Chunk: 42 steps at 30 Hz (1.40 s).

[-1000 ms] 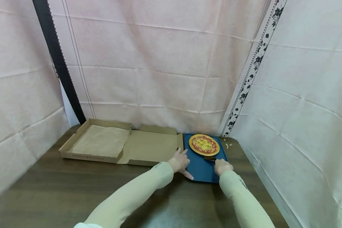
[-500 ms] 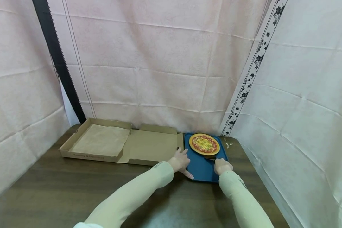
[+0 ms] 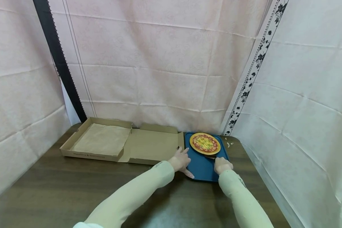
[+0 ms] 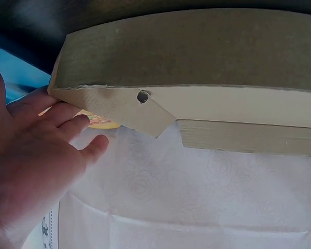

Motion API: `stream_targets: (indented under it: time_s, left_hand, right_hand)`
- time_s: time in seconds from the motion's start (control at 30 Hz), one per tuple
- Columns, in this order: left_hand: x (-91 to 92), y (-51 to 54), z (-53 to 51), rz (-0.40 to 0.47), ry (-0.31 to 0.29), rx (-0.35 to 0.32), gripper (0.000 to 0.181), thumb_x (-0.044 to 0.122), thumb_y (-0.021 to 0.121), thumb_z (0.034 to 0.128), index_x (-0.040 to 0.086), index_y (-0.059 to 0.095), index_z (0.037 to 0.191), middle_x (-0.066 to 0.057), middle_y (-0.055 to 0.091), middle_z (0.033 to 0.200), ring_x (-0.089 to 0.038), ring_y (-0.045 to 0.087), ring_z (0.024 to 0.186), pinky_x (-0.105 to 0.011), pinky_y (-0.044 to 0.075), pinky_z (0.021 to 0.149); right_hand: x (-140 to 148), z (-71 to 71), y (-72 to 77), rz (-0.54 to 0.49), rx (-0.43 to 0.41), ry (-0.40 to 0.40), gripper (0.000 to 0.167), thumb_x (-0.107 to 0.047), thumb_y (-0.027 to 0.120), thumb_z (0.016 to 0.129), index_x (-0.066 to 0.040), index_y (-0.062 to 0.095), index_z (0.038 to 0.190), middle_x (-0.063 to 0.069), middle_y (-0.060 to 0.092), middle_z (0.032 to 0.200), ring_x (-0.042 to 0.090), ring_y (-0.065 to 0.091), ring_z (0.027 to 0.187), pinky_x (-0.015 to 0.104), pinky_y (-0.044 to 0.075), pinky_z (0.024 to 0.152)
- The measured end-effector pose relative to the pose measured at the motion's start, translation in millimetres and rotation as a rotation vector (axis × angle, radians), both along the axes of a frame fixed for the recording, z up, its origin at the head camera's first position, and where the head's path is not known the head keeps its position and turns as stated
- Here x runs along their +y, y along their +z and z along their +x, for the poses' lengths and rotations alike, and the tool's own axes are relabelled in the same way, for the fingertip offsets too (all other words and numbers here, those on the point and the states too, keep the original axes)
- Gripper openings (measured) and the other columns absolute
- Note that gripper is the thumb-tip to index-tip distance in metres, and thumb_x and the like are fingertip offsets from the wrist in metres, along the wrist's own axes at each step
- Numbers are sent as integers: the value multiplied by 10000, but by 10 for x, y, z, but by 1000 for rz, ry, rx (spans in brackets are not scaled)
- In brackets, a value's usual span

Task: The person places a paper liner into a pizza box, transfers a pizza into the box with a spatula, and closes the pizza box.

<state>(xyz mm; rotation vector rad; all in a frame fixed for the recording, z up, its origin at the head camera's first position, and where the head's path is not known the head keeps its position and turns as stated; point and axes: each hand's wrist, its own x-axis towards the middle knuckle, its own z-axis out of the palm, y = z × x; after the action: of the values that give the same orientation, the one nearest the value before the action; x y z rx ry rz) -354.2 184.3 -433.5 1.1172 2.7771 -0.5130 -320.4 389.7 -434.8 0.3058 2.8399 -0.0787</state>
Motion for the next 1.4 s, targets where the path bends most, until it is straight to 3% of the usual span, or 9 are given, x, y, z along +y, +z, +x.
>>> stream_targets:
  time_s: [0.67,0.97,1.4]
  left_hand:
    - [-16,-31,1,6,-7,-19,844,862,455,718,288,585,1323,50,499,1461,-231,164,1512,-435,128,1233]
    - [2,18,21,-8,8,-15,838,845,458,737,292,548,1361,47,458,1493,-239,162,1512,-425,130,1233]
    - [-25,50,99,-24,29,-18,829,833,439,761,297,518,1388,57,425,1515,-210,162,1511,-390,138,1234]
  right_hand:
    - [36,-78,-167,2,21,-48,240,-105,433,993,29,631,966,136,573,725,248,573,637,362,475,537]
    - [84,-40,-171,28,93,-41,256,-105,446,985,50,643,933,145,566,709,264,565,615,390,492,507]
    - [140,7,-284,1,177,-86,292,-151,481,943,84,655,955,218,618,842,299,566,666,465,512,568]
